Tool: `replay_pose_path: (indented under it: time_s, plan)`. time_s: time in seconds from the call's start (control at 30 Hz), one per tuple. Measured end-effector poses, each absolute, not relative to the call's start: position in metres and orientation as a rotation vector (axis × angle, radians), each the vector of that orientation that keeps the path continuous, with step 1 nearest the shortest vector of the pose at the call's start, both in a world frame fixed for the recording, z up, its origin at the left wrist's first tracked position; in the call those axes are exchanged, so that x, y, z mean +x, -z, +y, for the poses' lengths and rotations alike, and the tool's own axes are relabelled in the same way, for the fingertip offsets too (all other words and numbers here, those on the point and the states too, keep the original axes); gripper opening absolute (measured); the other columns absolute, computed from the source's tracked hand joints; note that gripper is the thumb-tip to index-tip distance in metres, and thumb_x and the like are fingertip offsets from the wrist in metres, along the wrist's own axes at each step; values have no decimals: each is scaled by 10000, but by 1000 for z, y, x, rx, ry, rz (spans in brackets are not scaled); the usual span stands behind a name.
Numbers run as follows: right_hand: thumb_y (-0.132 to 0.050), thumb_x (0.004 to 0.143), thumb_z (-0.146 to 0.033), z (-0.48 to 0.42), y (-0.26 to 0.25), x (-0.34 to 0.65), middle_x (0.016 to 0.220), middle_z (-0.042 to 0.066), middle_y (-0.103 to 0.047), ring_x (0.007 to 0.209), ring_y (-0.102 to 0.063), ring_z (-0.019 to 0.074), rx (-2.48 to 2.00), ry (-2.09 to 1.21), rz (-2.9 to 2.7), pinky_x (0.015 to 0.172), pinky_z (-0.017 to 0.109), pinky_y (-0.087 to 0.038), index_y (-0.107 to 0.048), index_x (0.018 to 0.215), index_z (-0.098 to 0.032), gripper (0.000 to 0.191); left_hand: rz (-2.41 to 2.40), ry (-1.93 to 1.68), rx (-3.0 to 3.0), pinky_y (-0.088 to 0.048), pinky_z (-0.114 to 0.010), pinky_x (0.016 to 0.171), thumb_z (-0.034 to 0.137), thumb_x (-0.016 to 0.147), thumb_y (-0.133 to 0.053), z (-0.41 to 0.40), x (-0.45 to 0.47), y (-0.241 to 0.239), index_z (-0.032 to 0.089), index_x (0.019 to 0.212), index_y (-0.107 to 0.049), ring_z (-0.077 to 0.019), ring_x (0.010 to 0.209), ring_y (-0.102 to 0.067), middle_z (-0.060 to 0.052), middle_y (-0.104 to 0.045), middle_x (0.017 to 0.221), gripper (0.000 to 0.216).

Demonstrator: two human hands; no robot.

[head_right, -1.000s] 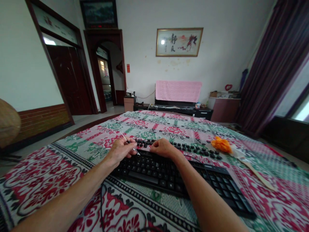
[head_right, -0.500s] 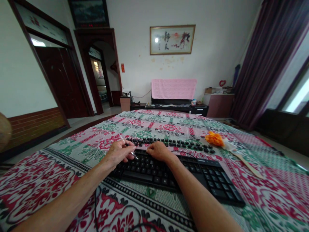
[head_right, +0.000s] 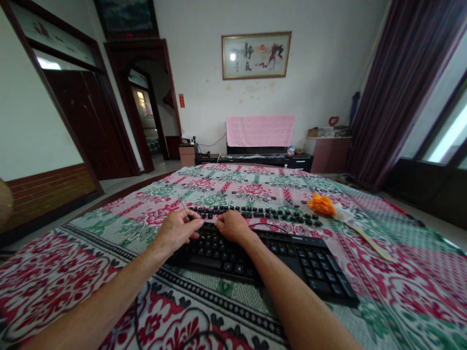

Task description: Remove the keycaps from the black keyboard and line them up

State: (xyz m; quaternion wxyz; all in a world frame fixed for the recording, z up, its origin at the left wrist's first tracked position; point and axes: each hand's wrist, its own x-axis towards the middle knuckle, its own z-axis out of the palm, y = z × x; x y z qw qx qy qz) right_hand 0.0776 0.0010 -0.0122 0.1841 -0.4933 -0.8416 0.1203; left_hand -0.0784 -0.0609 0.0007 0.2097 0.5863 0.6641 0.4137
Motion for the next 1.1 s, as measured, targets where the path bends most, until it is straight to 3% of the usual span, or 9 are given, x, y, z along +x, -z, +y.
replay_pose_path:
  time_s: [0.3,0.6,0.87,1.1]
  plan:
    - [-429,730,-262,-3,10,79,555,11,-579,502,-445,91,-1387,-301,-2409,473,207,-241,-661,629,-166,270,1879,-1175,1864,-386,-192,513,241,671,-546,-70,-69,-4,195,805,-620,-106,492,-578,10,-606,569,160]
    - [-436,733,-268,-1,11,80,577,11,-598,519,-476,95,-1368,-321,-2411,492,202,-267,-670,660,-177,262,1665,-1257,1250,-406,-175,407,227,654,-582,-64,-76,-8,148,870,-576,-128,474,-594,8,-566,533,229]
    - [-432,736,-273,0,11,80,585,20,-609,521,-485,100,-1359,-306,-2427,486,206,-270,-669,647,-172,273,1542,-1265,947,-454,-195,422,176,640,-602,-56,-90,-5,138,880,-550,-116,464,-576,-6,-583,525,249]
    - [-427,733,-282,0,11,81,579,19,-601,522,-484,99,-1351,-320,-2427,482,202,-269,-663,643,-171,275,1601,-1307,1138,-432,-174,389,197,636,-607,-64,-83,-10,128,874,-568,-119,444,-571,-15,-579,508,251]
